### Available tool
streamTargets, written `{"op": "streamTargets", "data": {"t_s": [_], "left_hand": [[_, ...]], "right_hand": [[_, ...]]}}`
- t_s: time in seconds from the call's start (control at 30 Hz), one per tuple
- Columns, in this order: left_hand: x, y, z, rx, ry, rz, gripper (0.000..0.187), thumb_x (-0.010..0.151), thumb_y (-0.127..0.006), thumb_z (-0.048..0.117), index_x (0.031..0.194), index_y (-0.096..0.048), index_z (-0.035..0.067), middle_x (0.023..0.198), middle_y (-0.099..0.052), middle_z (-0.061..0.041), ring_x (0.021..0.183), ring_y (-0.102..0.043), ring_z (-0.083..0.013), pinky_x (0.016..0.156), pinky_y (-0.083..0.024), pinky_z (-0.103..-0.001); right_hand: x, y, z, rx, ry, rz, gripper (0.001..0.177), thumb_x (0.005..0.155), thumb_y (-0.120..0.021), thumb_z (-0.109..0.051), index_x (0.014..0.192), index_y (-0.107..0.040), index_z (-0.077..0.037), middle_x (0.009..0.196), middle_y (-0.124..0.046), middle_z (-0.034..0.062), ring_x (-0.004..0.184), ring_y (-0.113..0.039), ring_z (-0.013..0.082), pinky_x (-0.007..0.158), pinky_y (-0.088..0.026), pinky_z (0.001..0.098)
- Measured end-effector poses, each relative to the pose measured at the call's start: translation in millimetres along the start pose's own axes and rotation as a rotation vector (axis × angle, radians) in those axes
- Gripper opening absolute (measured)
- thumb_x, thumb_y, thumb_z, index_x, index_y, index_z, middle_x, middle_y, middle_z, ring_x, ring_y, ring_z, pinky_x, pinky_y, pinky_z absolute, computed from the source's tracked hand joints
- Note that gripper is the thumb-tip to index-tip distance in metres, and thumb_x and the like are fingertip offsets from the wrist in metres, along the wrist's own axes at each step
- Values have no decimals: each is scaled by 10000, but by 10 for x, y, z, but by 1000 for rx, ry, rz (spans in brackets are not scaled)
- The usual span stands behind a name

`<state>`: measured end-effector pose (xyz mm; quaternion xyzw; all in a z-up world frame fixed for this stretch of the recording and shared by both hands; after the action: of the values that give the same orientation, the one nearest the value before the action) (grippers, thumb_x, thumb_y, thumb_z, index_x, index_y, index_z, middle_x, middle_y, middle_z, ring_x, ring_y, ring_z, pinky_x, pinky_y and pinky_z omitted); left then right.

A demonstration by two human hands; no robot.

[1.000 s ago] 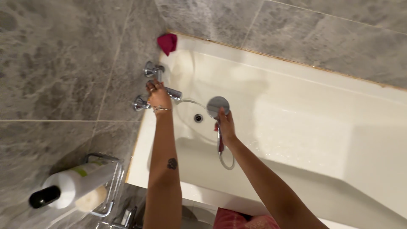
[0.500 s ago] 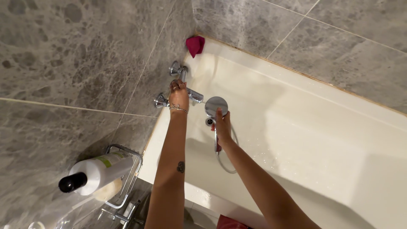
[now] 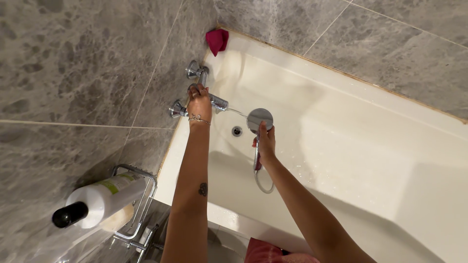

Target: The person rinses a white bathtub with a handheld shower head, then uses a red cloth to wipe the faucet, tub rim, and adjacent tiled walls. The person repeatedly sprays and wipes surfaces, focusing on the faucet area and wall tiles.

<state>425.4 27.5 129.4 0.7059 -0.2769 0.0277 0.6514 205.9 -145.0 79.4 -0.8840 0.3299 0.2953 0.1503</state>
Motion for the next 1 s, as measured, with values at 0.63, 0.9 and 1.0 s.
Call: {"op": "streamTargets", "data": {"t_s": [0.63,0.9,1.0], "left_hand": [[-362,429,151,-333,294,-76,728,926,-697,270,1569,-417,75,1584,-295,-319,1409,-357,-529,1073,-361,-685],[-2221,319,2851,-905,57,-629,555,1050,-496,439,1502,-478,118,1631,-330,-225,1536,-235,-439,1185,-194,-665],[-2763,354,3469,-1273,129,-957,582,1046,-384,549,1453,-507,152,1437,-608,-193,1390,-541,-345,1146,-452,-446]], "right_hand": [[79,1194,250,184,20,238,457,998,-519,-512,1172,-457,-94,905,-569,46,534,-533,117,524,-495,307],[-340,2173,308,261,150,510,480,999,-567,-470,1218,-443,-61,1015,-659,101,724,-638,153,634,-506,310],[-504,2501,333,136,160,616,478,990,-584,-456,1232,-456,-64,978,-678,126,825,-623,139,690,-530,297]]}}
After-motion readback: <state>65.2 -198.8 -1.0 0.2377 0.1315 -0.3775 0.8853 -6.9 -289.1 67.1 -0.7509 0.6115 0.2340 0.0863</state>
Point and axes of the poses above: each hand's wrist, its own x-axis towards the middle knuckle, its own y-axis out of the back of the hand, z = x × y, the point moved 8 cm from there along x, towards the middle knuckle
